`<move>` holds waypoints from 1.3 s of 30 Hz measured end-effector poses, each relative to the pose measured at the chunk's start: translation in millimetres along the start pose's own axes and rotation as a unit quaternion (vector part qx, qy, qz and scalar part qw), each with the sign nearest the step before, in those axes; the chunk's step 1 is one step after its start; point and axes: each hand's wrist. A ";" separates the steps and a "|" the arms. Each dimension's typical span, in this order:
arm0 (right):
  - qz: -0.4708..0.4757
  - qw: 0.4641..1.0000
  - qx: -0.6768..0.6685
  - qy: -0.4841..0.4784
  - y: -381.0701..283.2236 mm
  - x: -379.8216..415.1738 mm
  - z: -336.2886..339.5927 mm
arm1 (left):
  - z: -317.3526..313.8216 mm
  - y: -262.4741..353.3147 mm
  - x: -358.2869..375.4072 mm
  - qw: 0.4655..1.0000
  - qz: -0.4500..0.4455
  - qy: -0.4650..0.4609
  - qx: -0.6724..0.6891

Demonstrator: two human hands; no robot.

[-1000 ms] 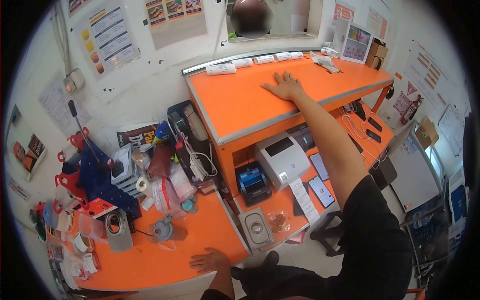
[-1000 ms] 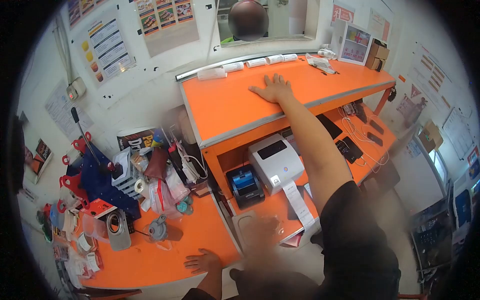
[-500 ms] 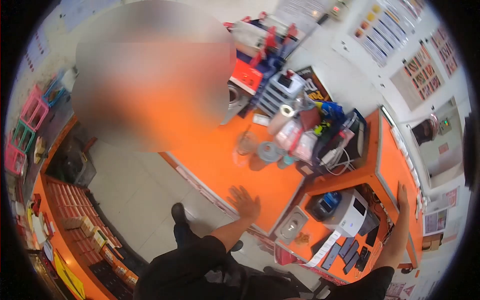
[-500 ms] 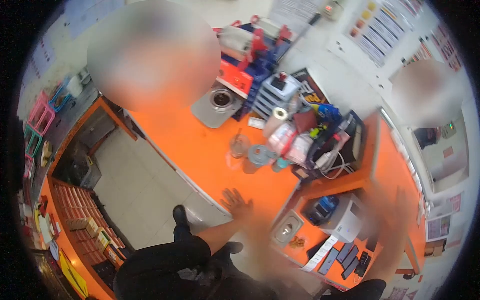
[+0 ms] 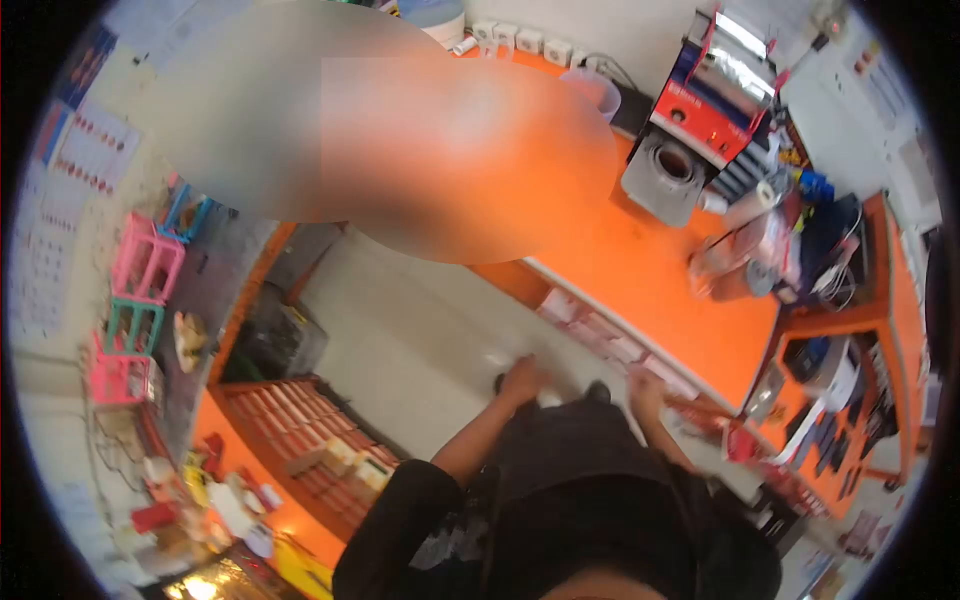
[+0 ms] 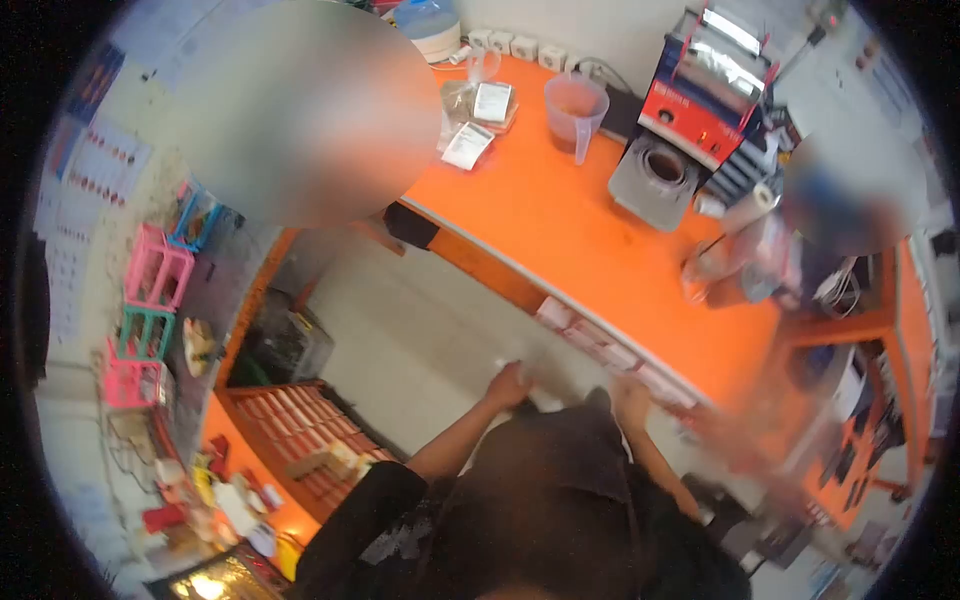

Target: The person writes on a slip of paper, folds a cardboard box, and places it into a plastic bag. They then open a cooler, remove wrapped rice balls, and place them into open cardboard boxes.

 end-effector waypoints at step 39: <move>-0.383 0.856 0.299 0.178 -243.9 -377.4 -379.3 | 560.9 -19.3 -294.4 0.950 -0.212 0.223 -0.059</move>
Point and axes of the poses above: each hand's wrist, its own x-axis away from the middle knuckle, its own z-axis out of the back of the hand, y = z × x, and after that the axes turned 2 degrees about x, right-handed
